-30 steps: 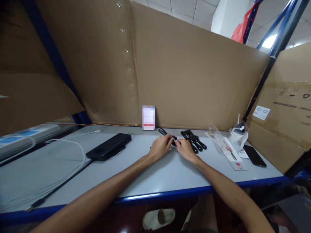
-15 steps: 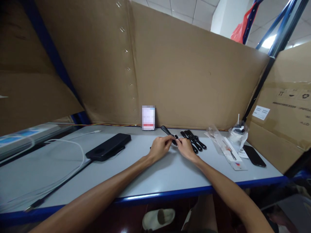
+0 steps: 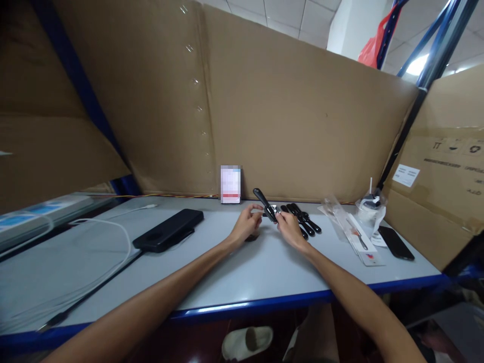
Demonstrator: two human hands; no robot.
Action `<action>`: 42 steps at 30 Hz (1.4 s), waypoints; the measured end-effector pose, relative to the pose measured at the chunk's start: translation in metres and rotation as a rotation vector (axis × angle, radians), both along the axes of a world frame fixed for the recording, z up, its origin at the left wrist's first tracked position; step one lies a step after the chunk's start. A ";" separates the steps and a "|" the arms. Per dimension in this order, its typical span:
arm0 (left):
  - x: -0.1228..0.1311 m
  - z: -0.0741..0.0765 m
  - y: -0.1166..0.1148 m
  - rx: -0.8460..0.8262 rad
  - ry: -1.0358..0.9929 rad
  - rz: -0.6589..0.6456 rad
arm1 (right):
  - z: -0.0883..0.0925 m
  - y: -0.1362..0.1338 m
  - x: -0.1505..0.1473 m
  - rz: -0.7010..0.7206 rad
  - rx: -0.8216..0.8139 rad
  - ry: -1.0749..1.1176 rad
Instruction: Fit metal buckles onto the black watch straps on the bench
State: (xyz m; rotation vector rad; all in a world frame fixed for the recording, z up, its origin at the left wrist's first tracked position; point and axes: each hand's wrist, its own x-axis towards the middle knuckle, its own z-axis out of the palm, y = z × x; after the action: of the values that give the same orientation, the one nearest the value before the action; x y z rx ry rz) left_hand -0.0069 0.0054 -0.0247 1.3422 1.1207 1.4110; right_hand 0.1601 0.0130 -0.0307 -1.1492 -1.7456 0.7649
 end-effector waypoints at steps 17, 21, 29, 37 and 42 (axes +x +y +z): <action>0.007 0.000 -0.011 0.057 0.034 -0.236 | -0.003 0.001 -0.001 0.049 0.024 0.023; 0.008 0.000 -0.012 0.108 0.054 -0.178 | -0.001 -0.002 -0.001 0.069 0.040 -0.007; 0.011 -0.004 -0.011 0.105 -0.008 -0.142 | -0.003 -0.002 -0.003 0.053 0.060 0.016; 0.012 -0.002 -0.014 0.066 -0.019 -0.187 | 0.001 -0.006 -0.003 0.031 0.067 -0.003; 0.012 -0.001 -0.014 0.007 -0.073 -0.258 | 0.005 -0.009 -0.002 0.016 0.088 -0.021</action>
State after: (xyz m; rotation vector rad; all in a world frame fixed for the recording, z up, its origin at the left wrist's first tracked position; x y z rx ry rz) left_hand 0.0055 -0.0087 -0.0255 1.3751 0.8614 1.2641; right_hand 0.1577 0.0040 -0.0257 -1.0890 -1.7903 0.6811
